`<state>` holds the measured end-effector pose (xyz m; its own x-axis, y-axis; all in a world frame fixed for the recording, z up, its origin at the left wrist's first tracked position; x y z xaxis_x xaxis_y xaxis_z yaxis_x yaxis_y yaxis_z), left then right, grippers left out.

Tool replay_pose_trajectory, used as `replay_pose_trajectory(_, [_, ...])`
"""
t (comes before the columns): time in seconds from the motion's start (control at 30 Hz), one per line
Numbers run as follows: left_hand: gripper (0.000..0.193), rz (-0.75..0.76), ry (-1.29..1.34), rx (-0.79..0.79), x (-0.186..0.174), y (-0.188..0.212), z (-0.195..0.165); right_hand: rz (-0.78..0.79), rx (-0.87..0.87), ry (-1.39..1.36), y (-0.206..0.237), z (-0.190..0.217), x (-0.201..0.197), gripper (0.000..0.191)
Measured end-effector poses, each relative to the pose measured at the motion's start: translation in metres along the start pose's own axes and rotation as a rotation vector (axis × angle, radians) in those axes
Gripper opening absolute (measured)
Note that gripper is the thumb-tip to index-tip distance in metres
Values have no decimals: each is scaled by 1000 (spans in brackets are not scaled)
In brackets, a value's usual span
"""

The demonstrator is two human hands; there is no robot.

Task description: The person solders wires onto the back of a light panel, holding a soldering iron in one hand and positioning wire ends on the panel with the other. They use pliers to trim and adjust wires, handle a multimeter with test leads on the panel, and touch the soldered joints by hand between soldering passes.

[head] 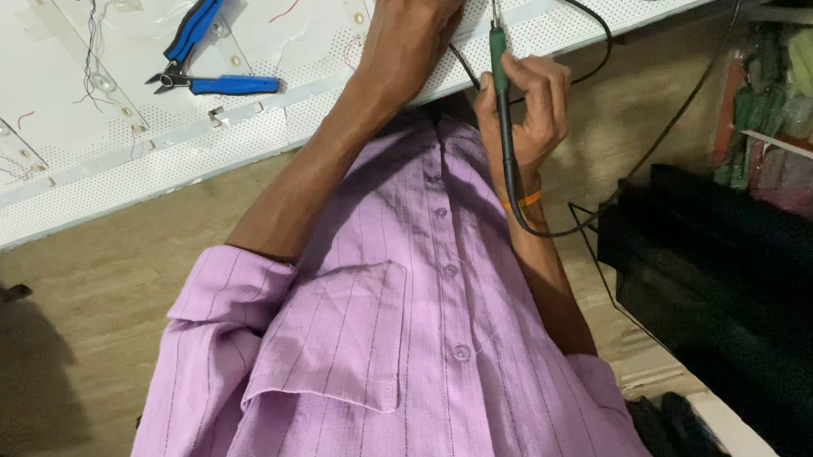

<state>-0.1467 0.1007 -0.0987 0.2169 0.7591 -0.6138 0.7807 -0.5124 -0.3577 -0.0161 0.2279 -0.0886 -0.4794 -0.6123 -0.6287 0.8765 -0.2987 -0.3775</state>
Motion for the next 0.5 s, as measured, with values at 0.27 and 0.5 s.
replay_pose_trajectory(0.27, [23, 5, -14, 13, 1, 1, 0, 19, -35, 21, -2, 0, -1, 28])
replay_pose_trajectory(0.5, [22, 10, 2, 11, 3, 3, 3, 33, -31, 51, -2, 1, 1, 27])
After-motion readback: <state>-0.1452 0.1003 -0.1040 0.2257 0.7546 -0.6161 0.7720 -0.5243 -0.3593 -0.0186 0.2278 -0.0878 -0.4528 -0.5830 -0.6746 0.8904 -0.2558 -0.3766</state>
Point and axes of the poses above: each hand's wrist, its own y-axis away from the middle knuckle, its own x-axis out of the palm, z = x × y, the point moved 3 cm from there along -y, towards the middle knuckle, and after that the axes turned 1 degree about -y, right-handed, at the moved point
